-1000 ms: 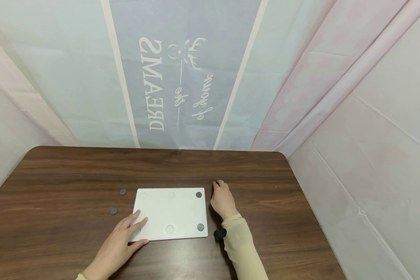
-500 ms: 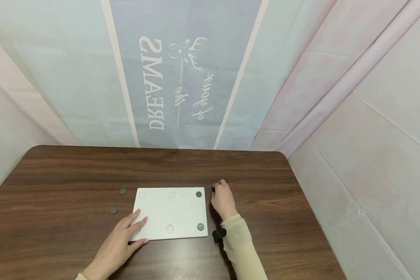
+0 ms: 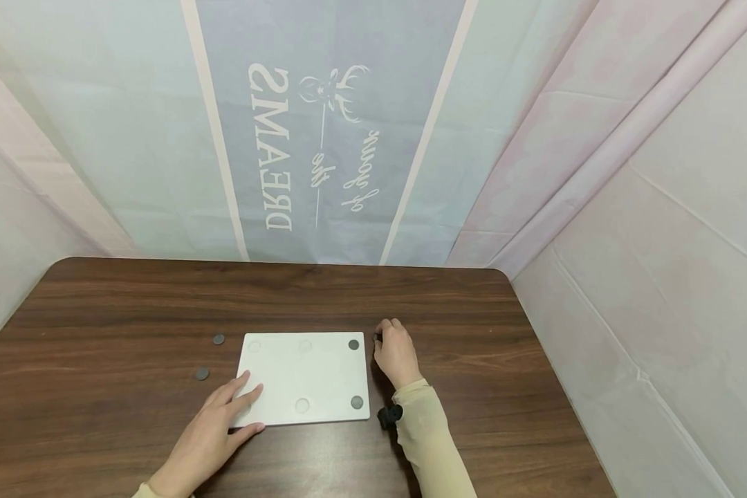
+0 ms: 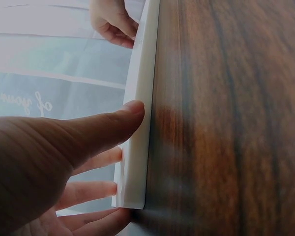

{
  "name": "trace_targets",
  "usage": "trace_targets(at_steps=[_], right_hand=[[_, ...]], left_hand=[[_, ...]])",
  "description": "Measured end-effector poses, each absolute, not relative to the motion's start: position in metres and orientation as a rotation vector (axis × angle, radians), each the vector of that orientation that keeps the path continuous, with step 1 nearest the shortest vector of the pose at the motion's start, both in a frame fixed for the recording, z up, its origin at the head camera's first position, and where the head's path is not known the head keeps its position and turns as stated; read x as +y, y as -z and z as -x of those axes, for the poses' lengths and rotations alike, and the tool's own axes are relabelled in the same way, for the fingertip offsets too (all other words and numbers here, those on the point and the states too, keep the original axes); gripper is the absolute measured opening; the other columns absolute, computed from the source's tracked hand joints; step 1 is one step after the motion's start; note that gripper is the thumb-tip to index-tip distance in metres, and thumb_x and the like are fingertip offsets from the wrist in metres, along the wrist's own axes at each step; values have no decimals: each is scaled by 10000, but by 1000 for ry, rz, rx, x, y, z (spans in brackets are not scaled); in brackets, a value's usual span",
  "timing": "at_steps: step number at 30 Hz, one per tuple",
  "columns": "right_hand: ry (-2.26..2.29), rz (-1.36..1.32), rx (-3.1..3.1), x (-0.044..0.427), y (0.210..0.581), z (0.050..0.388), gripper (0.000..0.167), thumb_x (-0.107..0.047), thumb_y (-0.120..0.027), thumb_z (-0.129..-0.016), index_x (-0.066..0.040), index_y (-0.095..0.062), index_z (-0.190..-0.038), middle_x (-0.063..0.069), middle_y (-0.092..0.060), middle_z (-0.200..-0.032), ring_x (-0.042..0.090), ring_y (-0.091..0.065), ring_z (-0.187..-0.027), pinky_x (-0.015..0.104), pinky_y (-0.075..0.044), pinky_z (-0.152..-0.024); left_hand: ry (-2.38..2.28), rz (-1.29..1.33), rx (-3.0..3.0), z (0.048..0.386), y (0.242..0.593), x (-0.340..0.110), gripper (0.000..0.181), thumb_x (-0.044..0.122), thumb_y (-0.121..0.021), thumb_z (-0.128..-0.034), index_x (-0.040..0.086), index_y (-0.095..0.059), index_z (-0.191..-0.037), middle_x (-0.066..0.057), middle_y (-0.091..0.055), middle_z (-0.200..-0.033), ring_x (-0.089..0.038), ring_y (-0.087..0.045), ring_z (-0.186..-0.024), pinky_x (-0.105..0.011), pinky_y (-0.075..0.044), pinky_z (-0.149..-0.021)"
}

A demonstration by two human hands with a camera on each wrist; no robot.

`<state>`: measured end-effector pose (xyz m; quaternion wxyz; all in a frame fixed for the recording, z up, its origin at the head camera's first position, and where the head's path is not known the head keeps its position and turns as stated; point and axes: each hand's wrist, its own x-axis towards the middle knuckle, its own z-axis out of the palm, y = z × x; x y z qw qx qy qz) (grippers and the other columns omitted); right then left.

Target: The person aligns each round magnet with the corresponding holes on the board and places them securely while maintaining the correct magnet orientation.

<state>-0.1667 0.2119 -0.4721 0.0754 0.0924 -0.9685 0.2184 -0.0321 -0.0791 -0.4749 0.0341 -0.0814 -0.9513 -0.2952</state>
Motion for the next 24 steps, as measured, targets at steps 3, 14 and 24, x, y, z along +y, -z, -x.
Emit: trace_targets(at_steps=[3, 14, 24], right_hand=[[-665, -294, -2907, 211, 471, 167, 132, 41, -704, -801, -1, -645, -912, 110, -599, -831, 199, -586, -703, 336, -509, -619], [-693, -370, -2914, 208, 470, 167, 139, 62, -693, -791, -36, -629, -867, 61, -591, -742, 145, -523, -642, 298, -470, -572], [-743, -398, -2899, 208, 470, 166, 121, 70, -667, -810, -35, -634, -860, 54, -603, -743, 152, -554, -658, 290, -485, -585]], left_hand=[[912, 253, -2932, 32, 474, -79, 555, 244, -826, -734, 65, -654, -1230, -177, -497, -1412, -402, -495, -1246, -540, -518, -870], [926, 242, -2953, 32, 473, -79, 550, 240, -821, -741, 67, -651, -1235, -177, -488, -1419, -407, -487, -1254, -551, -513, -875], [928, 240, -2946, 31, 473, -79, 553, 237, -824, -737, 68, -652, -1234, -177, -489, -1419, -415, -488, -1250, -558, -508, -879]])
